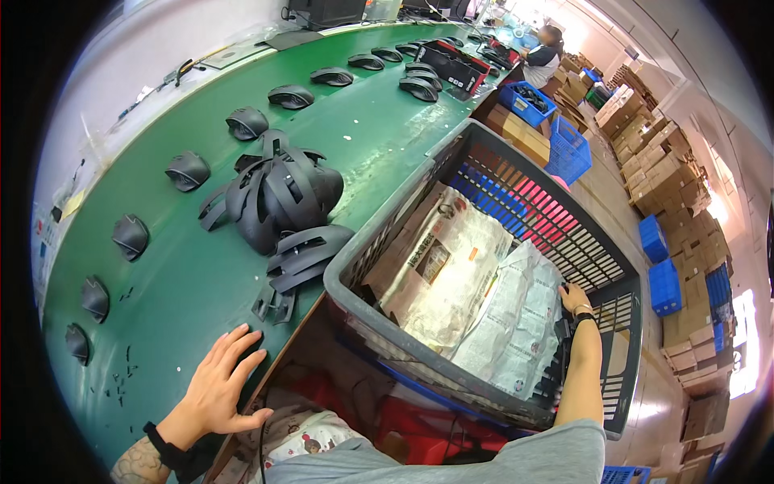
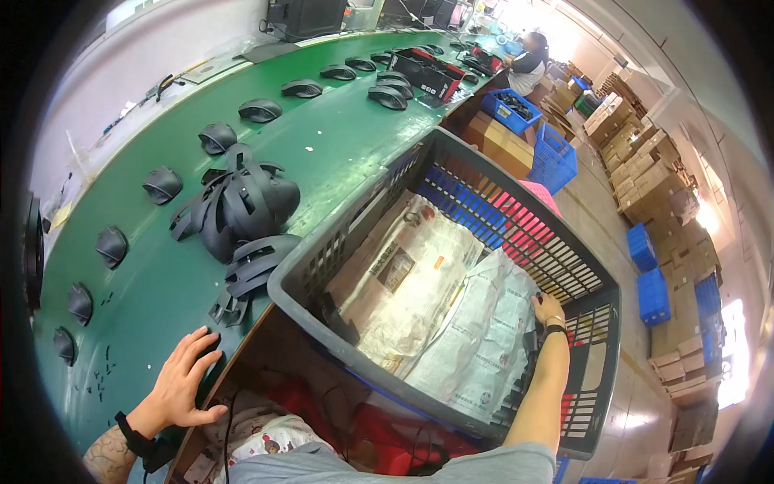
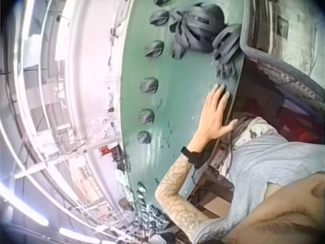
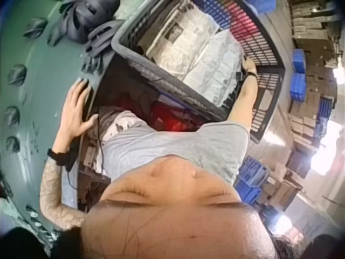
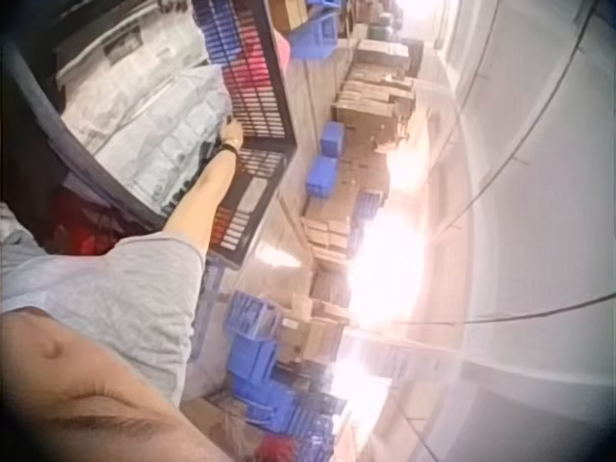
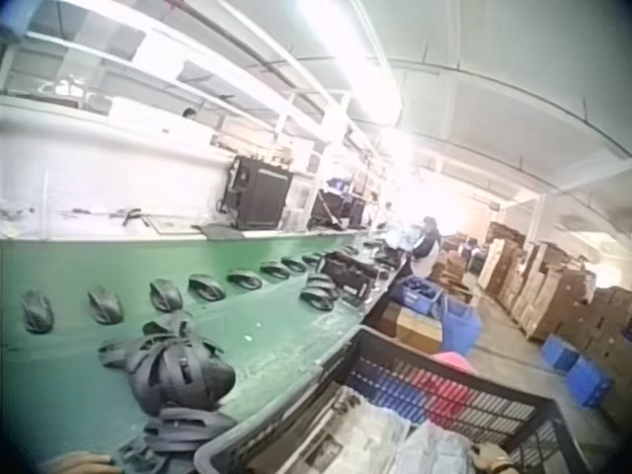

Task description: The person assembles computer mice at a factory workstation. They pick up mouse shells and internal components from a crate, fit the parts together by hand, and place the completed units on a green workbench. The process is repeated for multiple units throughout the clip.

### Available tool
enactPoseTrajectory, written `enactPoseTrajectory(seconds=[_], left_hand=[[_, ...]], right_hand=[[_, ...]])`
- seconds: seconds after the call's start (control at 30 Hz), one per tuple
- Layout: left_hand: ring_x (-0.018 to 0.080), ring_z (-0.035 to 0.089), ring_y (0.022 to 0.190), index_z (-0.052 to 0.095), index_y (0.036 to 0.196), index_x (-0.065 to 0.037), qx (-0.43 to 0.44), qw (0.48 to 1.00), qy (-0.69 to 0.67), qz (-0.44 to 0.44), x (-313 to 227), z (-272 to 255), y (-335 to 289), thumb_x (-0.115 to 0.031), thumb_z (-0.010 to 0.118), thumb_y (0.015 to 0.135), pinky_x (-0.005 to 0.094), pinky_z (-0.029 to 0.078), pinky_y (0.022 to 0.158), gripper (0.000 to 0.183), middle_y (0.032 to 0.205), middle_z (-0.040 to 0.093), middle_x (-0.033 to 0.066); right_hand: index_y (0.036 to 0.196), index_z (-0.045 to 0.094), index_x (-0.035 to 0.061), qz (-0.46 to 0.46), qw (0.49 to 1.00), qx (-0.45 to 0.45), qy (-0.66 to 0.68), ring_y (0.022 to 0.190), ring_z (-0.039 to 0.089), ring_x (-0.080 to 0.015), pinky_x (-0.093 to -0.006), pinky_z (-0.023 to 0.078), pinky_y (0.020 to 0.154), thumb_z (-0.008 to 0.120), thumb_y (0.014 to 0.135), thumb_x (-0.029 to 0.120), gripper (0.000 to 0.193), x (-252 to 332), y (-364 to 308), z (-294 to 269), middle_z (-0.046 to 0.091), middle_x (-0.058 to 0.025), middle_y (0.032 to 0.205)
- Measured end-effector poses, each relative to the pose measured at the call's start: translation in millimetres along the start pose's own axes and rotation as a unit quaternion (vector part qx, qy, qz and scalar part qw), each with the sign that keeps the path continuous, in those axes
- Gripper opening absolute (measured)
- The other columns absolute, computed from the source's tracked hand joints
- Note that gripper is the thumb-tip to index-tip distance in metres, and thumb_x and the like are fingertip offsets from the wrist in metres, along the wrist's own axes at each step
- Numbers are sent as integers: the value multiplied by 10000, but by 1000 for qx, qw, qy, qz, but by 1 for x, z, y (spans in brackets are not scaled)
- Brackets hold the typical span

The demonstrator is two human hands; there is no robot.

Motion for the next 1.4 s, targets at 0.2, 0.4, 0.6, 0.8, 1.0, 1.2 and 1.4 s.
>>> enactPoseTrajectory(seconds=[0.2, 0.4, 0.6, 0.8, 1.0, 1.2, 1.4], left_hand=[[416, 394, 1285, 508, 1198, -31, -17, 1000, -5, 14, 5, 4, 9, -471, 695, 676, 543, 324, 1043, 708, 1329, 450, 217], [404, 401, 1287, 514, 1187, -31, -19, 1000, 4, -1, 3, 1, 9, -428, 698, 657, 534, 331, 1041, 687, 1331, 456, 208], [408, 408, 1280, 519, 1180, -30, -29, 1000, 7, -7, 2, 2, 8, -406, 688, 654, 533, 336, 1035, 668, 1321, 463, 209], [414, 409, 1277, 518, 1174, -32, -38, 999, 3, -8, 2, 3, 9, -401, 680, 655, 543, 334, 1030, 658, 1316, 467, 212], [413, 407, 1279, 512, 1180, -36, -40, 999, -2, -10, 1, 6, 9, -390, 675, 645, 549, 327, 1033, 662, 1317, 464, 211], [415, 403, 1282, 514, 1177, -36, -39, 999, 2, -17, 2, 8, 6, -389, 678, 630, 546, 322, 1035, 671, 1318, 462, 211], [447, 392, 1275, 498, 1167, -19, -35, 999, 1, -11, 4, 8, 6, -421, 642, 659, 560, 311, 1031, 664, 1318, 446, 238]], right_hand=[[1285, 515, 49, -10, 997, -59, -44, 1260, 420, -334, -431, 372, 1029, 451, 921, 472, 561, -11, -1, -10, 489, -149, 1334], [1169, 553, 27, -31, 991, -86, -101, 1205, 458, -341, -467, 422, 951, 490, 888, 519, 569, -17, 11, 5, 527, -166, 1246], [1074, 547, -2, -33, 996, -73, -47, 1067, 548, -398, -460, 454, 882, 519, 874, 509, 549, -14, 4, 3, 585, -258, 1095], [1007, 647, -32, -42, 992, -101, -57, 1043, 564, -431, -460, 456, 899, 475, 894, 522, 592, -21, -3, 5, 562, -310, 1136], [1009, 669, -3, -24, 998, 51, -20, 1021, 588, -421, -447, 464, 893, 482, 836, 328, 418, -36, 17, -8, 620, -279, 1058], [1028, 687, 90, -62, 980, 104, -155, 1023, 619, -321, -390, 488, 898, 561, 702, 82, 350, -42, 10, -25, 664, -172, 1039], [962, 669, 89, -223, 886, 14, -407, 1068, 579, -261, -372, 491, 894, 705, 664, 48, 304, -68, 18, -12, 654, -93, 1025]])
Point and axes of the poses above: each hand's wrist, its own y-axis towards the middle knuckle, its own z-axis out of the palm, x = y × z, the point moved 2 cm from there along y, towards the middle knuckle
